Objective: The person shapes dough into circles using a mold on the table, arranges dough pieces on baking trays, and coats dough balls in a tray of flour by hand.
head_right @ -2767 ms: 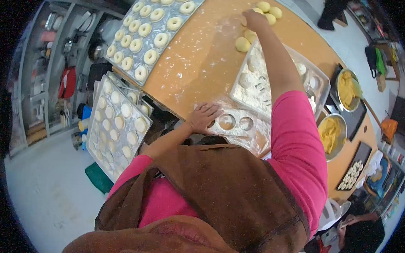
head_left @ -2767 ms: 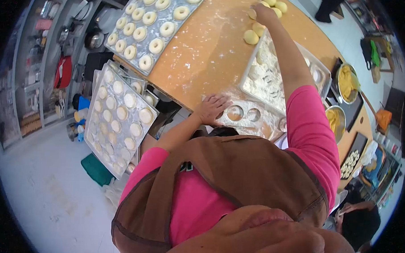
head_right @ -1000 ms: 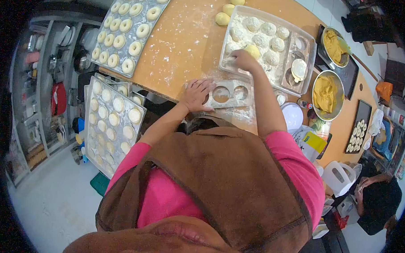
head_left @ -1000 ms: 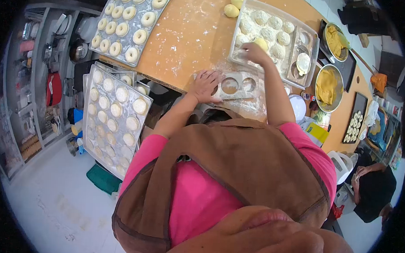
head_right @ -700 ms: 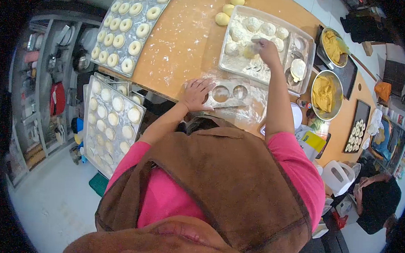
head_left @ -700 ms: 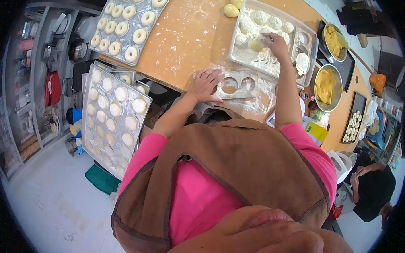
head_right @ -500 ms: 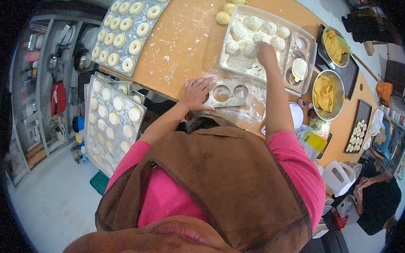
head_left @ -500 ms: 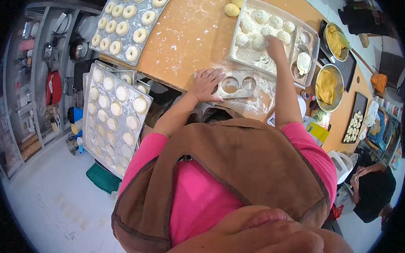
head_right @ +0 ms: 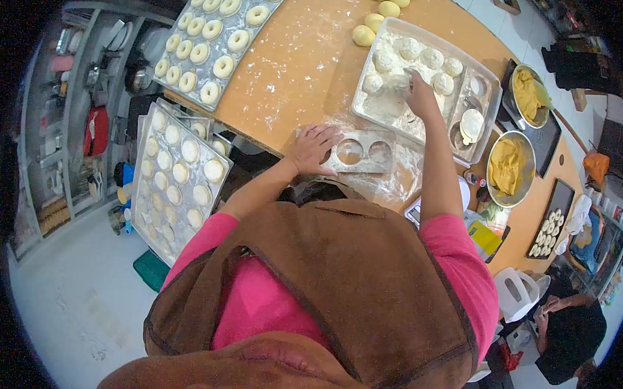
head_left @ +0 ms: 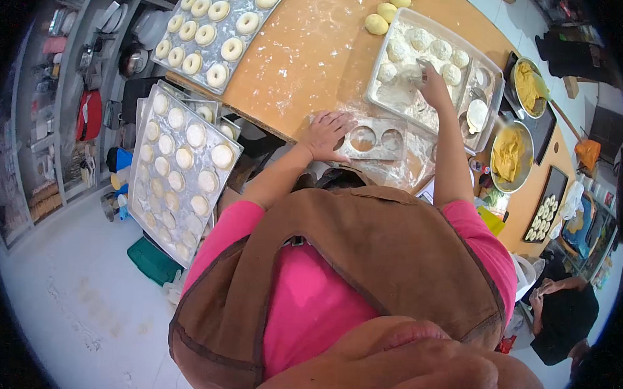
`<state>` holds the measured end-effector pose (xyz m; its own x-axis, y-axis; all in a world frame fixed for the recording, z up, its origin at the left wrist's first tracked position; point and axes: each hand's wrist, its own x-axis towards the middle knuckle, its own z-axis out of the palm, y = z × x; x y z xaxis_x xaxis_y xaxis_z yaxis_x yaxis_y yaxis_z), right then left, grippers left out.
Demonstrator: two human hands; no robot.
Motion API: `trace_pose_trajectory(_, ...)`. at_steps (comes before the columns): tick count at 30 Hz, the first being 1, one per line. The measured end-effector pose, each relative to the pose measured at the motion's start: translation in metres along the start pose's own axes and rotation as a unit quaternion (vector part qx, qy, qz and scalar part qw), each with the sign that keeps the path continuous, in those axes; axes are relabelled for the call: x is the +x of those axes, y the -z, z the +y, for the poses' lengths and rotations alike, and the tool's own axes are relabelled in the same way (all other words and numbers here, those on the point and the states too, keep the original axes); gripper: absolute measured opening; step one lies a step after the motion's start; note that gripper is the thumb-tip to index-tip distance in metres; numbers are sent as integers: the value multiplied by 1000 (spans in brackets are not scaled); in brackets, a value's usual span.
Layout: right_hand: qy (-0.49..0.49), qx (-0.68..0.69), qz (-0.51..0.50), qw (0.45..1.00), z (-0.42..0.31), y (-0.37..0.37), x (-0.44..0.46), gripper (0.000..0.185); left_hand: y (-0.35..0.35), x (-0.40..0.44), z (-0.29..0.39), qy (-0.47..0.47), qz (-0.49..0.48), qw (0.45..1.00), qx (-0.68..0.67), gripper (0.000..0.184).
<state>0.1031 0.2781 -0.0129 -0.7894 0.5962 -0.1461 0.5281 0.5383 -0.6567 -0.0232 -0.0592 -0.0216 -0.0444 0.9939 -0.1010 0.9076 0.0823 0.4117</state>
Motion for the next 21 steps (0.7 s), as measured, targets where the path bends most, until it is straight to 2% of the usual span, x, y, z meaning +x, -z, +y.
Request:
trace_pose_trajectory(1,17,-54,23,998,-2,3,4,37,-1,0,0,-1,2,1000,0,103)
trace_pose_trajectory(2,86,-117,88,986,-4,5,4,37,-1,1,0,-2,4,1000,2,103)
trace_pose_trajectory(5,58,-35,81,994,-17,19,22,44,1,1,0,-2,1,1000,3,103)
trace_pose_trajectory(8,63,8,74,995,-7,27,61,36,-1,1,0,-10,6,1000,7,103)
trace_pose_trajectory(12,80,39,96,991,-39,44,127,31,-3,3,-3,-13,6,1000,8,102)
trace_pose_trajectory(15,165,-51,87,981,-53,37,186,32,-3,2,-4,-14,11,1000,-11,101)
trace_pose_trajectory(18,161,-144,83,973,-31,21,258,36,-1,2,-4,3,-17,1000,-20,102)
trace_pose_trajectory(21,126,-221,-20,967,-39,26,288,46,0,4,-5,-6,-11,1000,-16,99)
